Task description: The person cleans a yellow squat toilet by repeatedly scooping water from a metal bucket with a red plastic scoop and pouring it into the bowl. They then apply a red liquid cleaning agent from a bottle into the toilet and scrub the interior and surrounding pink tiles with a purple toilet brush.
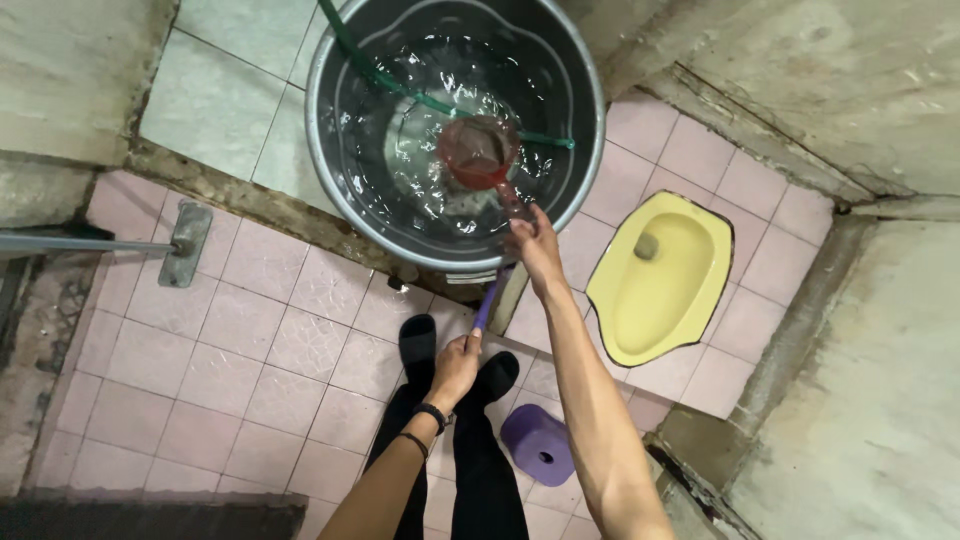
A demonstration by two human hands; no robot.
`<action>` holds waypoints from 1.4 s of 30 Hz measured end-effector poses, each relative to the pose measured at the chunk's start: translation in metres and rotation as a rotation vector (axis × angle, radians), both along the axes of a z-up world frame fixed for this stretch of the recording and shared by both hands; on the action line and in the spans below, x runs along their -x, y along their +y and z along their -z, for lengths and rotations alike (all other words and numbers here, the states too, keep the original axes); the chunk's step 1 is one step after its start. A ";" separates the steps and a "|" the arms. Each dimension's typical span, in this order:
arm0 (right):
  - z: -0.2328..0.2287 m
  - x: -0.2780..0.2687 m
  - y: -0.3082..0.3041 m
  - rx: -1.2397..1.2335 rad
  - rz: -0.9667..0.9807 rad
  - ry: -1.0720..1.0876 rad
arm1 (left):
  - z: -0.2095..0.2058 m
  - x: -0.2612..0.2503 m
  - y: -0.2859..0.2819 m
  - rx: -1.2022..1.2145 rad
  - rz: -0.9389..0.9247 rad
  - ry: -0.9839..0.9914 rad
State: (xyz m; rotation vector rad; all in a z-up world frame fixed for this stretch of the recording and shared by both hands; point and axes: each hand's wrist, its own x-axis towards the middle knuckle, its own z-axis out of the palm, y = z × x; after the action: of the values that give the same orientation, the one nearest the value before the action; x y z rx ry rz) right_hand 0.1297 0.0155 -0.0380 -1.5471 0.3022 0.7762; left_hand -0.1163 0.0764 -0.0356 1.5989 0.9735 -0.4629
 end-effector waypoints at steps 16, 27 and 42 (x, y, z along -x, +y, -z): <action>0.001 0.204 -0.169 0.166 0.286 -0.095 | -0.029 -0.026 -0.041 0.013 0.204 -0.017; -0.100 0.242 -0.212 0.704 0.143 -0.489 | -0.092 -0.051 -0.123 -0.084 0.937 -0.182; -0.128 0.334 -0.337 1.119 0.626 -0.475 | -0.142 -0.042 -0.296 0.204 1.484 -0.392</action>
State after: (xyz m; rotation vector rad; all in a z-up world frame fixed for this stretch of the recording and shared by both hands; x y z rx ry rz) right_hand -0.2040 -0.3219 0.0898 -2.4005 0.9001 -0.3721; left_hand -0.0742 -0.2195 0.1068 1.8810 -0.7020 -1.1088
